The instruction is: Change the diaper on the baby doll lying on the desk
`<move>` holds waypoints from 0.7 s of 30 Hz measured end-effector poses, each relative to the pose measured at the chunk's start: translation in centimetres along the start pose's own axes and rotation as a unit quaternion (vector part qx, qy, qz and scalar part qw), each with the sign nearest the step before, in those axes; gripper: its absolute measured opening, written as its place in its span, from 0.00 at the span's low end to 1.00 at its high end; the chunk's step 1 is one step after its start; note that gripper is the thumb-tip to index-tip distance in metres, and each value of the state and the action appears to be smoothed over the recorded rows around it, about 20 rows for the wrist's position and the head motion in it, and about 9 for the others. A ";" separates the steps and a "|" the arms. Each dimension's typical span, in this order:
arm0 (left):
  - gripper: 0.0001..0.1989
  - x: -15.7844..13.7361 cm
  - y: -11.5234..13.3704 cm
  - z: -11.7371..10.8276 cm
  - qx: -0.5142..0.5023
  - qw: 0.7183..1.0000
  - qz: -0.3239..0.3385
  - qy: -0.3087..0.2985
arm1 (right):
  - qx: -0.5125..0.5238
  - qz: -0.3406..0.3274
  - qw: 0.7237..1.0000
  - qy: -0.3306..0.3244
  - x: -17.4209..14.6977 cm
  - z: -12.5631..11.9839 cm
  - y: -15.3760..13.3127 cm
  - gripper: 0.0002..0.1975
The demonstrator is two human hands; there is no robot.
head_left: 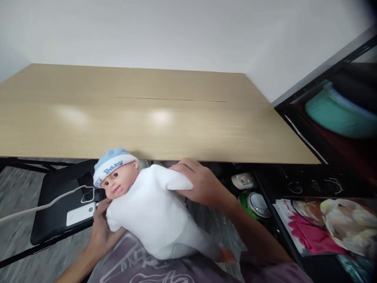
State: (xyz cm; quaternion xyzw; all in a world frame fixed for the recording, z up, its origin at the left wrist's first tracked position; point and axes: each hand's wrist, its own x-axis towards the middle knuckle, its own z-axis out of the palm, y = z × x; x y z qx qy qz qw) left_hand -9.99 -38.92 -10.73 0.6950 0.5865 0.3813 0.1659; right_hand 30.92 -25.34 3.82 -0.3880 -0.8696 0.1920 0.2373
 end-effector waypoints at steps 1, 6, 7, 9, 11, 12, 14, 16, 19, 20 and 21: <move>0.44 1.6 0.0 -0.3 0.000 0.999 0.030 -0.015 | -0.022 0.016 0.999 0.036 -0.8 -0.5 0.2 0.19; 0.37 13.8 2.7 -1.3 -0.007 0.989 0.033 -0.145 | -0.115 0.098 0.973 0.173 -1.8 -1.2 4.0 0.17; 0.39 16.6 3.5 -1.1 -0.005 0.985 0.030 -0.170 | -0.118 0.120 0.969 0.181 -1.5 -1.0 5.2 0.16; 0.44 21.6 4.9 -0.3 -0.012 0.985 0.032 -0.172 | -0.112 0.163 0.962 0.190 -0.4 -0.5 7.7 0.15; 0.49 25.9 5.4 0.9 -0.007 0.986 0.041 -0.162 | -0.106 0.195 0.955 0.199 0.9 0.0 10.2 0.18; 0.51 27.7 5.3 1.5 0.005 0.986 0.041 -0.160 | -0.105 0.202 0.952 0.205 1.6 0.2 11.3 0.20; 0.51 30.9 4.8 2.4 0.042 0.986 0.037 -0.157 | -0.105 0.210 0.948 0.215 3.1 0.5 13.5 0.24; 0.50 33.7 3.8 3.1 0.083 0.985 0.033 -0.150 | -0.101 0.215 0.947 0.216 4.6 0.7 15.3 0.27; 0.48 37.2 2.3 3.6 0.139 0.980 0.025 -0.139 | -0.099 0.217 0.950 0.203 6.6 0.8 17.6 0.29; 0.46 38.3 1.8 3.8 0.152 0.978 0.023 -0.140 | -0.102 0.217 0.950 0.200 7.3 0.8 18.3 0.30; 0.45 39.3 1.3 4.0 0.163 0.976 0.024 -0.142 | -0.106 0.216 0.950 0.198 7.9 0.7 19.1 0.31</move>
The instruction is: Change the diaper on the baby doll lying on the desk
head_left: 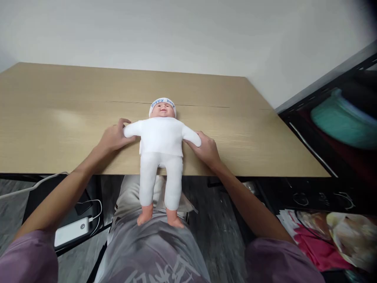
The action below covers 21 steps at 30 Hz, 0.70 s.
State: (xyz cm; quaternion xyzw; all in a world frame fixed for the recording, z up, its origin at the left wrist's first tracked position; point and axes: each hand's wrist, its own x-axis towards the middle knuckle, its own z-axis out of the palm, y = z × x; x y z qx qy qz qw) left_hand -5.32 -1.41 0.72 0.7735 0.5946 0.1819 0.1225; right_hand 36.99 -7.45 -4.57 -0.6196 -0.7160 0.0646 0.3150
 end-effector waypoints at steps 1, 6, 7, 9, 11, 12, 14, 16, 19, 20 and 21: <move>0.43 1.0 -0.4 0.2 0.009 1.000 0.003 0.000 | -0.005 -0.003 1.000 0.000 0.8 0.4 0.4 0.31; 0.38 5.6 -2.2 1.7 0.054 0.997 0.045 0.027 | -0.021 -0.018 1.000 0.009 5.3 2.2 2.3 0.31; 0.39 6.5 -2.5 2.0 0.063 0.996 0.056 0.034 | -0.025 -0.019 0.999 0.012 6.3 2.5 2.7 0.31; 0.40 8.3 -3.0 2.5 0.075 0.993 0.070 0.050 | -0.034 -0.016 0.999 0.023 8.2 3.3 3.4 0.31; 0.41 10.2 -3.4 3.0 0.081 0.992 0.074 0.063 | -0.041 -0.006 0.998 0.037 10.1 4.1 4.0 0.31; 0.40 11.2 -3.7 3.1 0.084 0.991 0.074 0.068 | -0.041 0.000 0.998 0.045 11.1 4.6 4.2 0.30; 0.40 13.3 -4.2 3.4 0.089 0.991 0.072 0.075 | -0.040 0.007 0.997 0.058 13.3 5.5 4.5 0.30; 0.40 15.5 -4.8 3.6 0.099 0.989 0.067 0.082 | -0.038 0.007 0.997 0.069 15.6 6.4 4.7 0.30; 0.39 18.3 -5.7 4.0 0.115 0.987 0.059 0.093 | -0.037 -0.007 0.996 0.075 18.8 7.7 5.2 0.31; 0.40 19.0 -6.0 4.1 0.117 0.987 0.061 0.097 | -0.036 -0.017 0.996 0.075 19.7 8.0 5.5 0.31; 0.40 19.5 -6.2 4.1 0.115 0.986 0.065 0.102 | -0.036 -0.028 0.996 0.074 20.3 8.2 5.8 0.32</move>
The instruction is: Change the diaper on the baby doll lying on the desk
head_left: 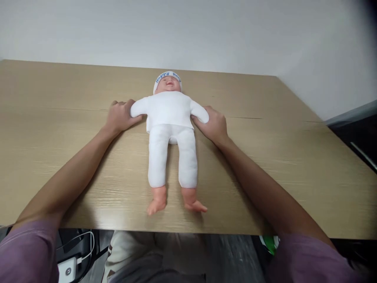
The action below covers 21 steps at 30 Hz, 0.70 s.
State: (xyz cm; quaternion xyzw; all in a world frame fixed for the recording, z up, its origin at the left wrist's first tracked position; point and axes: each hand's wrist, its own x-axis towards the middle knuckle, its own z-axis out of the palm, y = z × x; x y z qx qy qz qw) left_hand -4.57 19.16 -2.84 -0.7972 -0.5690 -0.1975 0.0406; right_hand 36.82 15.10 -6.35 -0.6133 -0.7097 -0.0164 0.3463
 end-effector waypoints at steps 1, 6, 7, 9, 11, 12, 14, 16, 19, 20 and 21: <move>0.41 0.2 -0.2 0.1 -0.004 1.000 0.007 0.007 | 0.000 -0.013 1.000 0.001 0.3 0.1 0.3 0.32; 0.46 -0.8 -1.8 -0.6 -0.050 0.998 0.043 0.007 | 0.001 -0.086 0.996 -0.020 -0.7 -1.5 1.9 0.35; 0.46 -1.1 -2.2 -0.8 -0.062 0.997 0.045 -0.005 | 0.006 -0.094 0.995 -0.031 -1.1 -1.9 2.1 0.35; 0.46 -1.3 -3.1 -1.0 -0.080 0.996 0.044 -0.022 | 0.017 -0.098 0.994 -0.051 -1.5 -2.6 2.4 0.34; 0.45 -1.3 -3.7 -1.1 -0.086 0.995 0.035 -0.026 | 0.026 -0.091 0.994 -0.062 -1.5 -2.7 2.7 0.34; 0.45 -1.1 -3.9 -1.0 -0.086 0.995 0.033 -0.025 | 0.029 -0.086 0.994 -0.066 -1.3 -2.6 2.9 0.34; 0.46 -1.0 -4.0 -1.0 -0.090 0.995 0.032 -0.025 | 0.034 -0.076 0.994 -0.069 -0.8 -2.1 3.2 0.34; 0.48 -1.0 -4.0 -0.9 -0.095 0.995 0.023 -0.022 | 0.037 -0.071 0.995 -0.067 -0.4 -1.6 3.5 0.35; 0.52 -1.4 -3.9 -0.8 -0.097 0.995 -0.001 -0.017 | 0.038 -0.068 0.995 -0.059 -0.3 -1.1 3.5 0.34; 0.54 -1.7 -3.8 -0.7 -0.097 0.995 -0.006 -0.015 | 0.032 -0.062 0.996 -0.053 -0.5 -1.1 3.3 0.34; 0.56 -2.0 -3.7 -0.7 -0.096 0.995 -0.008 -0.011 | 0.023 -0.052 0.997 -0.045 -0.8 -1.2 2.9 0.35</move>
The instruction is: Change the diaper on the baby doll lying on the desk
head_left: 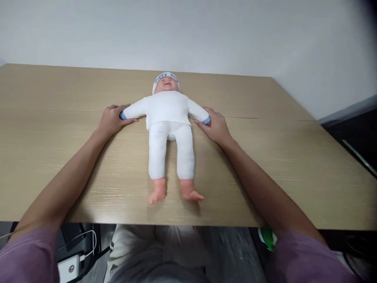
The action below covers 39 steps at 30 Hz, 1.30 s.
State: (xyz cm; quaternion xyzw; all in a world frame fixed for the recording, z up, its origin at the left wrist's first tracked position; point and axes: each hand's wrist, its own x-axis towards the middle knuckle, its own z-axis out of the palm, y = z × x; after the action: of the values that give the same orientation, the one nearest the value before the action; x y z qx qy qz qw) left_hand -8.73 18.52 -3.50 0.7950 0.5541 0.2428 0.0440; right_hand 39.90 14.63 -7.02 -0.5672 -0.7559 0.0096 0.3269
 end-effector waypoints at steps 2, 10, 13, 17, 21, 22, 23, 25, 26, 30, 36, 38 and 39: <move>0.60 -0.8 0.6 -0.1 0.000 1.000 -0.001 0.020 | -0.024 0.023 0.999 0.021 -1.0 -0.5 -1.6 0.36; 0.24 -17.9 14.6 -4.6 -0.172 0.947 0.032 0.268 | 0.028 -0.053 0.981 0.183 -19.3 -7.5 -15.5 0.26; 0.11 -30.5 20.4 -3.1 -0.271 0.904 0.238 0.229 | 0.102 -0.167 0.958 0.210 -31.2 -7.3 -18.1 0.19; 0.20 -40.9 23.2 2.8 -0.318 0.947 -0.014 -0.047 | 0.138 0.018 0.990 0.012 -41.8 -3.4 -17.6 0.11; 0.32 -40.4 22.9 8.7 -0.454 0.805 -0.342 -0.169 | 0.289 0.372 0.880 -0.060 -43.5 0.7 -16.0 0.37; 0.36 -39.4 22.9 9.9 -0.478 0.777 -0.368 -0.177 | 0.331 0.412 0.845 -0.079 -43.0 1.5 -15.9 0.43; 0.40 -38.3 23.1 10.9 -0.497 0.757 -0.382 -0.186 | 0.364 0.432 0.820 -0.097 -42.3 2.1 -15.8 0.47; 0.42 -36.4 23.9 12.2 -0.521 0.728 -0.391 -0.215 | 0.406 0.433 0.794 -0.129 -40.6 2.9 -15.9 0.49; 0.42 -35.7 24.5 12.4 -0.531 0.714 -0.394 -0.229 | 0.420 0.427 0.788 -0.144 -39.8 2.9 -16.2 0.49; 0.43 -36.1 27.5 9.1 -0.584 0.662 -0.391 -0.260 | 0.469 0.422 0.752 -0.189 -38.7 -1.7 -18.6 0.47; 0.22 -43.6 31.4 -3.9 -0.638 0.700 -0.231 -0.220 | 0.484 0.313 0.797 -0.181 -41.1 -17.3 -27.7 0.30; 0.20 -45.1 32.0 -6.7 -0.625 0.729 -0.192 -0.202 | 0.469 0.274 0.822 -0.168 -40.9 -19.8 -30.3 0.25; 0.22 -45.3 32.2 -7.5 -0.619 0.740 -0.187 -0.188 | 0.465 0.262 0.830 -0.162 -40.6 -20.1 -31.2 0.23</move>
State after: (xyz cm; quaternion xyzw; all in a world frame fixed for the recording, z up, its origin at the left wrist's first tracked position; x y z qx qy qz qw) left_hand 3.55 -36.19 -1.31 0.5030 0.3998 0.3643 0.6741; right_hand 29.25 -38.68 1.17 -0.5149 -0.5276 0.5370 0.4101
